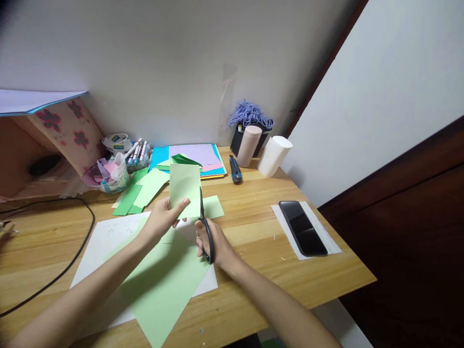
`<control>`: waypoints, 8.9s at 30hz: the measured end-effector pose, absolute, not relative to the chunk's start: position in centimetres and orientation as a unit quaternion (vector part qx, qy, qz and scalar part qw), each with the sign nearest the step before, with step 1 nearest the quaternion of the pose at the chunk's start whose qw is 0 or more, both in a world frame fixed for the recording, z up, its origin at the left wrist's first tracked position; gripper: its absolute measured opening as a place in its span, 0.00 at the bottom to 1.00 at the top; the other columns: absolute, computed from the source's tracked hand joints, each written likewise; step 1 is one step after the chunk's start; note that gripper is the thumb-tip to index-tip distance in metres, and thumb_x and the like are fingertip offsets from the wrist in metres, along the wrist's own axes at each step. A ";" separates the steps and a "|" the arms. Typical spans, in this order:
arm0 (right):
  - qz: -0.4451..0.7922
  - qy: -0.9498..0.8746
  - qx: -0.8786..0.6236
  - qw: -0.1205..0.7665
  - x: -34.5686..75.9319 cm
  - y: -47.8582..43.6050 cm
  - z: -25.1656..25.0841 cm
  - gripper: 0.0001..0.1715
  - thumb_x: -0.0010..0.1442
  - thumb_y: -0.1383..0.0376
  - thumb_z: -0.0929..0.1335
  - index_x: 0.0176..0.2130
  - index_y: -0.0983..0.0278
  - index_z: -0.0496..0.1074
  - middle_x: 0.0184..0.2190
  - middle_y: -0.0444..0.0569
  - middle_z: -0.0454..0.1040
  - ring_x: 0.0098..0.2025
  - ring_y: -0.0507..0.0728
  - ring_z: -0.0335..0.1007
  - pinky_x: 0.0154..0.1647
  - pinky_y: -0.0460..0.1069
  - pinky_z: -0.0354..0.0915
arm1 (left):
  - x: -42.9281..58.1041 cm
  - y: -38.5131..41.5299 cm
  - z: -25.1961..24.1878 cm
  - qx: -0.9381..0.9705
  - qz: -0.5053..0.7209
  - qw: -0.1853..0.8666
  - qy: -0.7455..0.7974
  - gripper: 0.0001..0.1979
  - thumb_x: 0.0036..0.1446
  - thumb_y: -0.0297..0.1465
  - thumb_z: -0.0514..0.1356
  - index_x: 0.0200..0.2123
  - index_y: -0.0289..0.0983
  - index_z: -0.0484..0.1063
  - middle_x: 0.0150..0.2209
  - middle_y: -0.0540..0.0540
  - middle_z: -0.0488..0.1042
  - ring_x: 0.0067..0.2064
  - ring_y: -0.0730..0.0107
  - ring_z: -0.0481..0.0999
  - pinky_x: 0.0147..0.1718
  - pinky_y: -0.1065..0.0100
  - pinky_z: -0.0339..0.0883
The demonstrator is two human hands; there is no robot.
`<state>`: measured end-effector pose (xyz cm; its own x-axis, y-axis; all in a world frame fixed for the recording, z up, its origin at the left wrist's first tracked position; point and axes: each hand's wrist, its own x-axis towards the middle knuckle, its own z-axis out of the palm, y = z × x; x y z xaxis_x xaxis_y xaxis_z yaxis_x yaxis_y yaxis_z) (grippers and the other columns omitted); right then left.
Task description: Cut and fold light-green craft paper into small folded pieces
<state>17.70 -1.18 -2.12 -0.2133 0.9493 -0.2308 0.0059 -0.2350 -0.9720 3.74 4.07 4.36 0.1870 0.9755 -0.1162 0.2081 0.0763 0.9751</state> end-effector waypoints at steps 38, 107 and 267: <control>0.562 -0.498 -0.494 0.439 18.2 -1.1 -1.7 0.31 0.52 0.39 0.57 0.31 0.64 0.59 0.15 0.36 0.57 0.13 0.47 0.61 0.14 0.42 0.62 | 4.2 3.2 4.5 0.575 0.311 0.581 0.485 0.19 0.51 0.44 0.55 0.21 0.33 0.63 0.16 0.52 0.66 0.16 0.82 0.57 0.15 0.76 0.49; 0.681 -0.598 -0.369 0.205 21.3 -1.2 1.1 0.40 0.44 0.33 0.52 0.32 0.65 0.59 0.18 0.38 0.56 0.16 0.47 0.56 0.18 0.44 0.59 | -4.8 7.9 8.6 0.663 0.012 0.575 0.480 0.17 0.36 0.43 0.66 0.16 0.36 0.66 0.14 0.51 0.63 0.14 0.78 0.58 0.10 0.75 0.46; 0.574 -0.473 -0.496 0.448 17.6 -1.4 -1.2 0.29 0.51 0.40 0.60 0.31 0.64 0.60 0.12 0.35 0.57 0.11 0.46 0.56 0.09 0.40 0.54 | -1.1 7.2 7.0 0.671 0.230 0.489 0.507 0.19 0.37 0.42 0.65 0.29 0.33 0.71 0.16 0.55 0.59 0.17 0.80 0.52 0.15 0.76 0.43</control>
